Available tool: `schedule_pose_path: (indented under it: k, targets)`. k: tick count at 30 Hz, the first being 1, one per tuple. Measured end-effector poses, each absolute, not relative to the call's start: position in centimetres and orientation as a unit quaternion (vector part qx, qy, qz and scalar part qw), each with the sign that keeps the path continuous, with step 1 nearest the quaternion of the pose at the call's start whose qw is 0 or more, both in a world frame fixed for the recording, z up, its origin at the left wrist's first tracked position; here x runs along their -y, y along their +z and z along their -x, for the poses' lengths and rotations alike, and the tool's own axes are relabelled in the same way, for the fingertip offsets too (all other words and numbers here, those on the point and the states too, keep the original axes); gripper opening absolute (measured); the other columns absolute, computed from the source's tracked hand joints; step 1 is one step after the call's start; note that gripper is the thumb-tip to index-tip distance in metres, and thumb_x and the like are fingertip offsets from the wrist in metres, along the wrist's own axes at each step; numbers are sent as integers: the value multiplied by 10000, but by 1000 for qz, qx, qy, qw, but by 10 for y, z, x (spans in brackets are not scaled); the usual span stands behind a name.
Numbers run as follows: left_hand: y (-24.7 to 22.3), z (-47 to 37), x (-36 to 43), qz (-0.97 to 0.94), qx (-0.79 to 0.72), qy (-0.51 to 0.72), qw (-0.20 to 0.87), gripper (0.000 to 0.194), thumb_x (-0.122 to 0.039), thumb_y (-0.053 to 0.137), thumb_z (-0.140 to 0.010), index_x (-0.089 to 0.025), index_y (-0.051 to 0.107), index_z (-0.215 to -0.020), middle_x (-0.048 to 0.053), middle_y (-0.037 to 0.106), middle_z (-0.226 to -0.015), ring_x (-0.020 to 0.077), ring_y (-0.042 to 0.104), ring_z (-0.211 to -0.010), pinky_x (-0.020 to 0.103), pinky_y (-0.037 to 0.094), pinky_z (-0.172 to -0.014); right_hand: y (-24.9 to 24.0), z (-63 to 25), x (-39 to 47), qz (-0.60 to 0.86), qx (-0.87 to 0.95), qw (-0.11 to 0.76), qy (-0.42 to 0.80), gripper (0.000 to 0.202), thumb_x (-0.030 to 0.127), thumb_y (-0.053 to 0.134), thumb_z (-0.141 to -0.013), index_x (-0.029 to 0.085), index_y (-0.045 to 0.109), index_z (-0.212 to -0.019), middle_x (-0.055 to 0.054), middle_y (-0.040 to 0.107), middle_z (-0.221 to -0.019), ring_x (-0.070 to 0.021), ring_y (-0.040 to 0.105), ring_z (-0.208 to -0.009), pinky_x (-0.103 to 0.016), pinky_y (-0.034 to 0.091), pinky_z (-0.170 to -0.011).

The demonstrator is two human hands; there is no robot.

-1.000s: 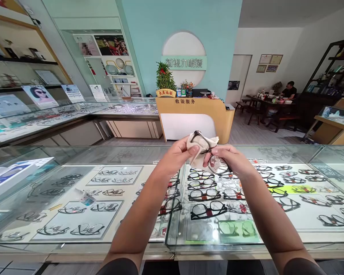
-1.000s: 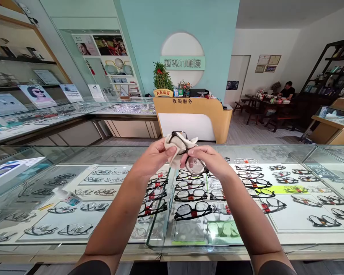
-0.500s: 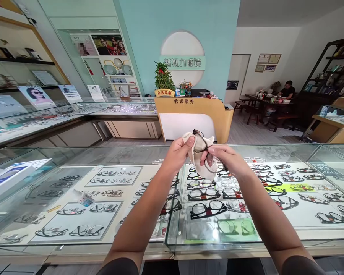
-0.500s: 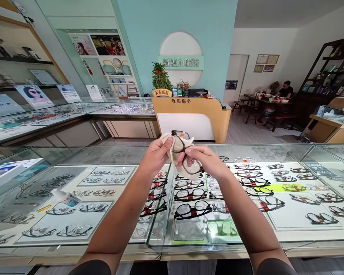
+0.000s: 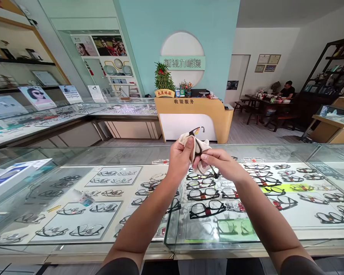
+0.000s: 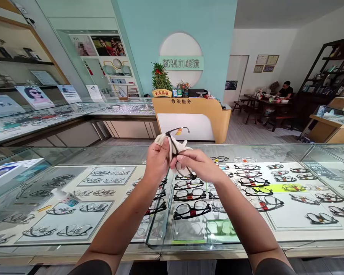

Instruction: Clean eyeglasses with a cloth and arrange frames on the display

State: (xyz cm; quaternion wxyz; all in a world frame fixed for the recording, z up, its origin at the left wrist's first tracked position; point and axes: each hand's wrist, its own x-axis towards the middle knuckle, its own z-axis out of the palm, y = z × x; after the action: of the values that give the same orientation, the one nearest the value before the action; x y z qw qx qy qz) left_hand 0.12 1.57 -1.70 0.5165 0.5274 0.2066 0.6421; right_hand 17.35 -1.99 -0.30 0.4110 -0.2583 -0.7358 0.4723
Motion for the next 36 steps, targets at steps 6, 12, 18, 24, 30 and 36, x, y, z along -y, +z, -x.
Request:
schedule_pose_path:
  k: [6, 12, 18, 24, 30, 36]
  targets:
    - [-9, 13, -22, -578, -177, 565, 561, 532, -626, 920, -817, -147, 719, -927, 25, 721, -729, 144, 660, -615, 258, 543, -590, 6, -189, 19, 257, 710, 444, 482, 428, 549, 648, -1064, 212, 867, -918, -58, 802, -911, -186, 602, -808, -318, 499, -819]
    - [-17, 0, -12, -575, -161, 591, 543, 508, -532, 949, -819, -200, 662, -1073, -72, 632, -620, 79, 504, -417, 227, 469, -463, 0, -183, 16, 240, 724, 423, 489, 407, 534, 650, -1067, 224, 885, -944, -55, 787, -901, -191, 611, -836, -317, 494, -815]
    - [-18, -9, -7, -487, -239, 666, 513, 608, -781, 815, -830, -200, 637, -810, -71, 521, -522, 62, 441, -378, 201, 323, -390, -4, -173, 20, 249, 733, 404, 487, 436, 564, 631, -1077, 208, 861, -975, -43, 737, -882, -181, 602, -810, -321, 483, -798]
    - [-11, 4, -28, -467, -240, 637, 565, 644, -777, 904, -718, -176, 678, -776, -12, 654, -644, 120, 608, -595, 224, 498, -559, 0, -183, 14, 286, 695, 451, 482, 466, 615, 658, -1040, 212, 878, -960, -36, 683, -822, -163, 490, -733, -305, 402, -692]
    - [-13, 14, -31, -522, -272, 576, 567, 686, -815, 869, -729, -163, 655, -713, -12, 615, -624, 103, 535, -586, 219, 451, -568, -3, -197, 9, 300, 634, 562, 438, 419, 639, 715, -999, 255, 881, -1020, -32, 627, -925, -160, 481, -741, -299, 413, -665]
    - [-9, 10, -11, -621, -280, 489, 544, 669, -826, 778, -828, -163, 712, -760, -35, 521, -578, 106, 456, -580, 236, 372, -577, -10, -185, 2, 259, 636, 596, 416, 366, 620, 722, -1006, 305, 895, -1070, -60, 694, -1244, -266, 610, -1273, -384, 503, -1129]
